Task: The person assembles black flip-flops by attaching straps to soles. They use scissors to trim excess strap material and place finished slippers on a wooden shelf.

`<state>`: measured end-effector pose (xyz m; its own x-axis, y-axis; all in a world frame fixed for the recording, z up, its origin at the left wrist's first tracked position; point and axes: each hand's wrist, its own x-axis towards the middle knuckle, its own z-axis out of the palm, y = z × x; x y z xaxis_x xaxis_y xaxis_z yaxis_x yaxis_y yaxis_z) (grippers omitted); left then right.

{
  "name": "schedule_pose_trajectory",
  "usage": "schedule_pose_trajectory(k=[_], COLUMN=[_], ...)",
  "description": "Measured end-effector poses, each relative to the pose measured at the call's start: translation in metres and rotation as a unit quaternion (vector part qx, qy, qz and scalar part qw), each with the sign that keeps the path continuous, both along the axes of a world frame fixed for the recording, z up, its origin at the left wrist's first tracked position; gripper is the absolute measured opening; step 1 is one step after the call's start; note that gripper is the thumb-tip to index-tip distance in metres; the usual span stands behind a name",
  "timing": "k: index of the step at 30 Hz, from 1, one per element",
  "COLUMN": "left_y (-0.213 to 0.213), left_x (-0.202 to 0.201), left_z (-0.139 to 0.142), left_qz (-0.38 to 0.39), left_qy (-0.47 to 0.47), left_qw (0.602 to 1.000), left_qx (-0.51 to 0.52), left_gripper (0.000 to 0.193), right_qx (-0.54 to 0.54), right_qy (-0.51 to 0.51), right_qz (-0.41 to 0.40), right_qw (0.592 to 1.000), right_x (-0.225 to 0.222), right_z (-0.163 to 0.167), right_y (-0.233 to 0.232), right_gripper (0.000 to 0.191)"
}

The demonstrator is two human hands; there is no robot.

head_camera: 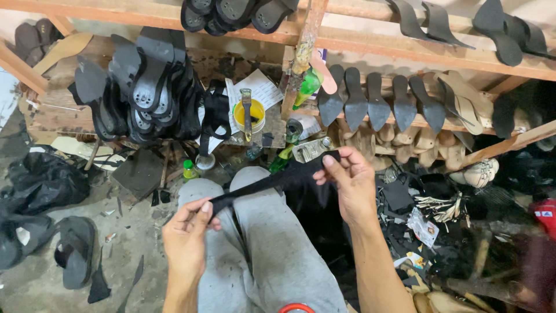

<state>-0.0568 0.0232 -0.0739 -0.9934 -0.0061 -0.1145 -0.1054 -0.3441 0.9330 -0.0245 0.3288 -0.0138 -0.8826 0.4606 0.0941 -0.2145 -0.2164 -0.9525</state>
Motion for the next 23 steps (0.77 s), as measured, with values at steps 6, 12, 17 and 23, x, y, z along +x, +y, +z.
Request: schedule_pose_trajectory(k=[6, 12, 17, 23], left_y=[-0.091, -0.233, -0.261, -0.125], left_x=[-0.003, 0.022, 0.019, -0.032], left_z=[-0.007, -0.088, -0.135, -0.091], left_qz=[0.175, 0.259, 0.187, 0.041], left_qy=[0.099, 0.185, 0.028, -0.004], left_qw=[0.974, 0.946, 0.846, 0.953], left_qx=[0.109, -0.062, -0.499, -0.301], left_gripper=[0.019, 0.019, 0.056, 0.039], right_qx=[0.03, 0.162, 0.532, 0.633], right_qy=[-0.073, -0.098, 0.114, -0.133], right_qz=[0.186, 0.219, 0.034, 0.125], right_qw=[0.979, 0.957, 0.838, 0.753], right_x=[-0.02, -0.122, -0.219, -0.29], right_z=[-0.02, -0.062, -0.095, -0.173], right_y=[-0.045, -0.101, -0.132, -0.137], right_gripper=[0.019, 0.022, 0.028, 0.022])
